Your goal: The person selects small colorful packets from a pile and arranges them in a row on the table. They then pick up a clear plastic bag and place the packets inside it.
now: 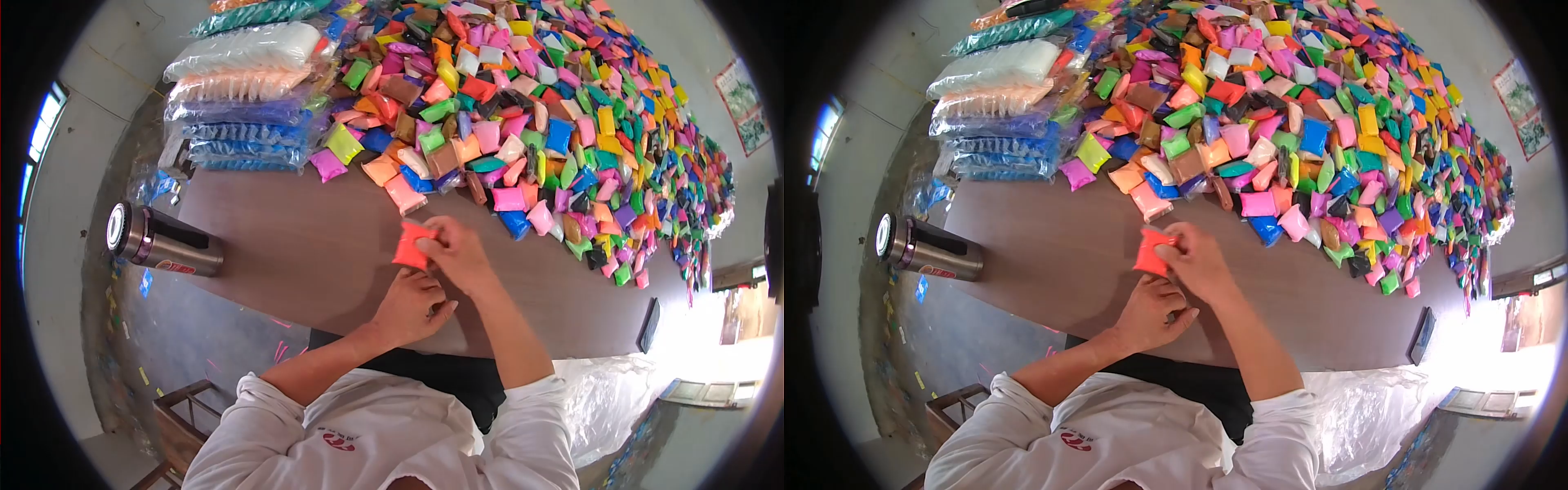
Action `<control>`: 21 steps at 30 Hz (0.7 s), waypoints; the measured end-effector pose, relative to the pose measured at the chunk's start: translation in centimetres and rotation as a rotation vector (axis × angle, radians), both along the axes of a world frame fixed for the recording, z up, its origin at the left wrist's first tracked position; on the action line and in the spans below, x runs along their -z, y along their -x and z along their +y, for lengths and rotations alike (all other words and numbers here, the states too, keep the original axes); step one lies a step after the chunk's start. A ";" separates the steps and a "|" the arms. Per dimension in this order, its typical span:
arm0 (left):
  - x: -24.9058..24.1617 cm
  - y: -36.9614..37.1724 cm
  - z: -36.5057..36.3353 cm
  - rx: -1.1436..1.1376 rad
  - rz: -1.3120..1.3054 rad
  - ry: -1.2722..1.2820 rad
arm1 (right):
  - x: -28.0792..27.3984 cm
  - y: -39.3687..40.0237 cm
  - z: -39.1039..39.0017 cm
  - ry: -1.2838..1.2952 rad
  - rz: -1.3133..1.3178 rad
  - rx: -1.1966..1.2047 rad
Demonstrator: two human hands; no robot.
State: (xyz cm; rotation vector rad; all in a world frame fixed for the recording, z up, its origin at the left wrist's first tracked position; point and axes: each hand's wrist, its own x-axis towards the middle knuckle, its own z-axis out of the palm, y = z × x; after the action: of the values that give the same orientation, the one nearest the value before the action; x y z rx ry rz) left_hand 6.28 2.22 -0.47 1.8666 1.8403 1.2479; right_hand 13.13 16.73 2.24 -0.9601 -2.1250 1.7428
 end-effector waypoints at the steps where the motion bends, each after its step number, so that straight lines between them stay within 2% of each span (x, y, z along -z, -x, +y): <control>1: 0.1 0.0 -0.1 0.000 0.017 0.027 | 0.1 1.2 -0.4 0.036 -0.008 -0.038; 3: 0.4 -0.1 -0.3 0.037 -0.021 -0.007 | 0.4 3.6 -1.3 0.106 -0.022 -0.118; 6: 0.3 -0.1 -0.2 0.045 -0.013 -0.059 | -0.4 6.8 -2.4 0.082 -0.064 -0.127; 9: 0.0 -0.1 -0.2 0.031 -0.001 -0.077 | 0.9 8.7 -3.0 -0.318 -0.059 -0.199; 12: -0.3 0.0 -0.5 0.032 -0.025 -0.066 | 0.3 9.2 -3.7 -0.704 -0.194 -0.205; 15: -0.1 -0.2 -0.6 0.033 -0.038 -0.106 | -2.0 8.7 -3.8 -0.629 -0.307 -0.155; 18: 0.0 -0.1 -0.5 0.037 -0.036 -0.128 | -1.5 8.3 -3.2 -0.498 -0.182 -0.185; 21: 0.3 0.0 -0.7 0.054 -0.028 -0.074 | -1.5 8.4 -3.4 -0.485 -0.253 -0.338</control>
State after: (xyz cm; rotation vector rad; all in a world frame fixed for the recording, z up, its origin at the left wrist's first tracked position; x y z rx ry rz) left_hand 6.29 1.49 -0.76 1.9136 1.7400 1.3334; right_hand 4.76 13.31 3.71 -0.7445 -2.8257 1.1629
